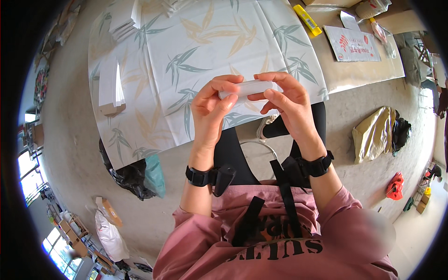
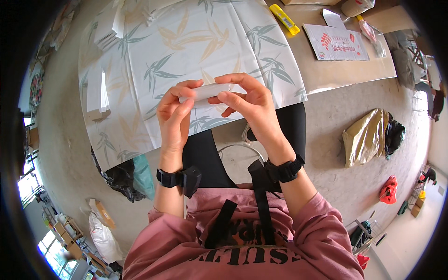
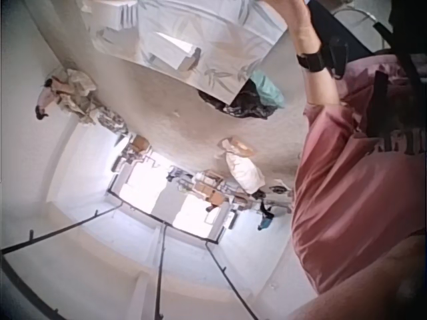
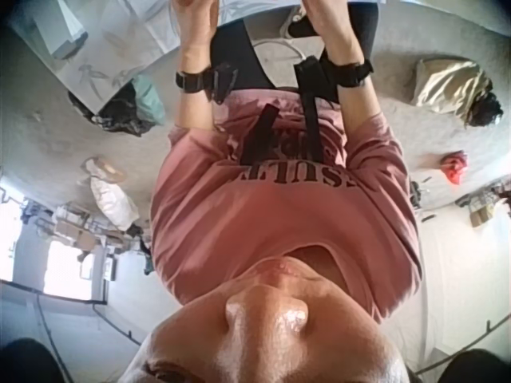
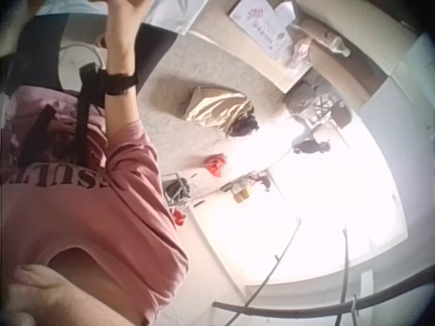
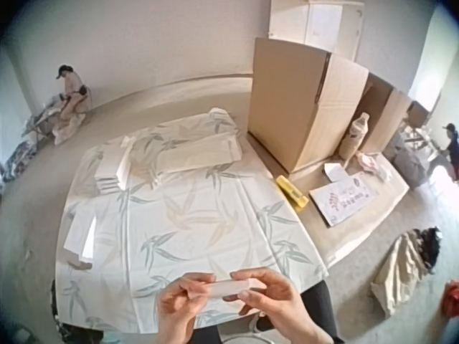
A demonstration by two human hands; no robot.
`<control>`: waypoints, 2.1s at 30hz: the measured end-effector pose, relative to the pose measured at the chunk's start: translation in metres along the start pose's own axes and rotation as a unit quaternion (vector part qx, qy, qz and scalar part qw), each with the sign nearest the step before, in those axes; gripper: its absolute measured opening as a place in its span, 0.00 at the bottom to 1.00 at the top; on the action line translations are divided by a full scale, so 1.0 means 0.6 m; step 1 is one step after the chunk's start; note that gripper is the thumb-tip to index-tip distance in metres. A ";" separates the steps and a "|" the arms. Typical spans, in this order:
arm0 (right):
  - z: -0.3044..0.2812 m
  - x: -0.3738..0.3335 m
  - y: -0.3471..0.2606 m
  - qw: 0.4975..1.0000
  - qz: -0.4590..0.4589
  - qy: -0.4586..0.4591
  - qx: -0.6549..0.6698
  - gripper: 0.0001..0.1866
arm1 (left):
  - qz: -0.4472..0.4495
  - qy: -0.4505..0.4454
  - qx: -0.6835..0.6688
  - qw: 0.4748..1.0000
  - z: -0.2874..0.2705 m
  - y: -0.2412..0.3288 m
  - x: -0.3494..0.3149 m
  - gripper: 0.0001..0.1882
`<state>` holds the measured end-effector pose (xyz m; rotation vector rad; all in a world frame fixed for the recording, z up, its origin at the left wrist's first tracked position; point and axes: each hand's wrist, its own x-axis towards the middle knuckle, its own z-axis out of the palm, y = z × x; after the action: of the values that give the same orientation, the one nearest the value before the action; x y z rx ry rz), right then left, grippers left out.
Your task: The recorder folds white paper liners and organizes them into a stack on a table.
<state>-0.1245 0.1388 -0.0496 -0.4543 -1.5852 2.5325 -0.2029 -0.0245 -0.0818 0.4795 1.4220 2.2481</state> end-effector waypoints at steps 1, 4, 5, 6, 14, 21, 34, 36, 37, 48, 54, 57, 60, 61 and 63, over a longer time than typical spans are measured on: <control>0.001 0.001 0.000 0.999 -0.009 -0.003 -0.031 0.11 | 0.004 0.011 0.011 1.000 0.002 0.001 0.001 0.12; -0.002 0.005 -0.005 0.996 -0.017 -0.007 -0.087 0.12 | -0.020 0.051 0.039 0.998 0.014 0.016 -0.006 0.14; -0.003 0.006 -0.007 0.994 -0.016 -0.008 -0.111 0.12 | -0.020 0.051 0.039 0.998 0.012 0.017 -0.006 0.14; -0.001 0.006 -0.009 0.994 -0.016 -0.008 -0.111 0.12 | -0.005 0.038 0.102 0.994 0.006 0.019 -0.007 0.14; 0.008 0.010 -0.024 0.966 -0.015 0.033 -0.258 0.11 | 0.020 0.007 0.190 0.982 -0.001 0.029 0.004 0.13; 0.009 0.012 -0.027 0.963 -0.016 0.036 -0.266 0.11 | -0.006 0.027 0.156 0.987 0.003 0.033 0.003 0.11; -0.005 0.020 -0.053 0.914 -0.071 -0.028 -0.398 0.11 | 0.031 -0.028 0.238 0.970 -0.003 0.042 0.012 0.11; -0.004 0.022 -0.059 0.905 -0.078 -0.037 -0.417 0.11 | 0.025 -0.027 0.247 0.968 -0.001 0.046 0.011 0.11; -0.005 0.023 -0.060 0.903 -0.073 -0.039 -0.421 0.11 | 0.019 -0.027 0.256 0.966 0.001 0.048 0.012 0.11; -0.008 0.023 -0.044 0.850 -0.185 -0.034 -0.492 0.09 | 0.005 -0.035 0.232 0.972 -0.003 0.051 0.010 0.12; -0.006 0.021 -0.040 0.846 -0.208 -0.031 -0.489 0.09 | -0.048 -0.041 0.165 0.984 -0.012 0.063 0.009 0.15; -0.006 0.017 -0.038 0.851 -0.220 -0.022 -0.477 0.10 | -0.055 -0.042 0.189 0.980 -0.011 0.067 0.008 0.16; -0.007 0.016 -0.035 0.853 -0.220 -0.019 -0.472 0.10 | -0.045 -0.039 0.208 0.976 -0.010 0.067 0.008 0.16; -0.006 0.016 -0.032 0.853 -0.224 -0.014 -0.470 0.10 | -0.034 -0.034 0.216 0.975 -0.009 0.067 0.007 0.16; -0.005 0.016 -0.028 0.854 -0.228 -0.007 -0.468 0.10 | -0.030 -0.033 0.231 0.972 -0.006 0.067 0.006 0.16</control>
<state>-0.1335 0.1512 -0.0377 -0.0873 -2.4839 1.2985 -0.2151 -0.0405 -0.0467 0.6381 1.9006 1.8290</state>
